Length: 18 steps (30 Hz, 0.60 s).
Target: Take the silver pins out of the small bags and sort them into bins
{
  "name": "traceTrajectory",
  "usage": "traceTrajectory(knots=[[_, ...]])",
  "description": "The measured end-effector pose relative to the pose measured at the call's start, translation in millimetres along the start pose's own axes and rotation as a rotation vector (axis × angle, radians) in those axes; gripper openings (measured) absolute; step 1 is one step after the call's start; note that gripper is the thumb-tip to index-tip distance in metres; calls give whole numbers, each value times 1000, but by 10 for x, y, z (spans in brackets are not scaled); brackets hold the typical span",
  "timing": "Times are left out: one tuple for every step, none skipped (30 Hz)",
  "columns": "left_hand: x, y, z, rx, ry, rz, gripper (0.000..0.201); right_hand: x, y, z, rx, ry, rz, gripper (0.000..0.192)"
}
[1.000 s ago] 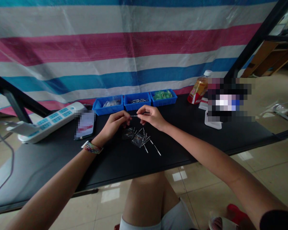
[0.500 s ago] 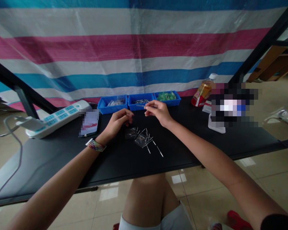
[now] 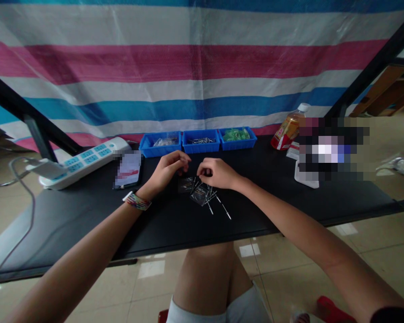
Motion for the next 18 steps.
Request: traceTrajectory(knots=[[0, 2, -5, -4, -3, -1, 23, 10, -31, 43, 29, 25, 26, 13], [-1, 5, -10, -9, -5, -3, 23, 20, -48, 68, 51, 42, 44, 13], [-2, 7, -13, -15, -8, -4, 22, 30, -57, 79, 66, 55, 61, 14], [-3, 10, -15, -19, -9, -5, 22, 40, -62, 82, 79, 65, 79, 15], [-5, 11, -15, -23, -9, -4, 22, 48, -64, 79, 90, 74, 94, 16], [-7, 12, -13, -25, -10, -3, 23, 53, -61, 74, 97, 82, 106, 16], [-10, 14, -9, -27, -10, -2, 23, 55, -55, 69, 97, 90, 113, 17], [-13, 16, -3, -29, -10, -1, 24, 53, -44, 65, 90, 97, 116, 17], [-16, 16, 4, -33, -9, 0, 24, 49, -31, 62, 76, 104, 116, 17], [-19, 16, 11, -35, -8, 2, 24, 43, -14, 60, 56, 109, 115, 17], [-21, 13, 18, -34, -7, 4, 24, 35, 3, 55, 30, 112, 115, 16], [-23, 9, 24, -28, -4, 7, 24, 27, 21, 47, -1, 111, 116, 16], [-23, 4, 28, -16, -1, 10, 25, 18, 37, 34, -37, 104, 119, 15], [-22, 0, 30, 0, 3, 11, 25, 9, 55, 12, -78, 88, 118, 15], [-19, -3, 31, 18, 8, 10, 26, 0, 78, -19, -123, 61, 108, 14], [-15, -4, 30, 34, 12, 7, 26, -8, 104, -58, -171, 26, 86, 12], [-11, -6, 28, 42, 17, 5, 26, -15, 133, -99, -222, -11, 53, 10], [-8, -11, 25, 42, 20, 8, 26, -20, 163, -137, -273, -45, 12, 8]])
Point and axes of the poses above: each hand's wrist, its own x-axis away from the middle knuckle, its own y-axis out of the back of the hand, z = x × y, the point moved 9 cm from there along -x, towards the middle knuckle, and after that the axes turned 7 degrees about x, right-handed, at the moved point
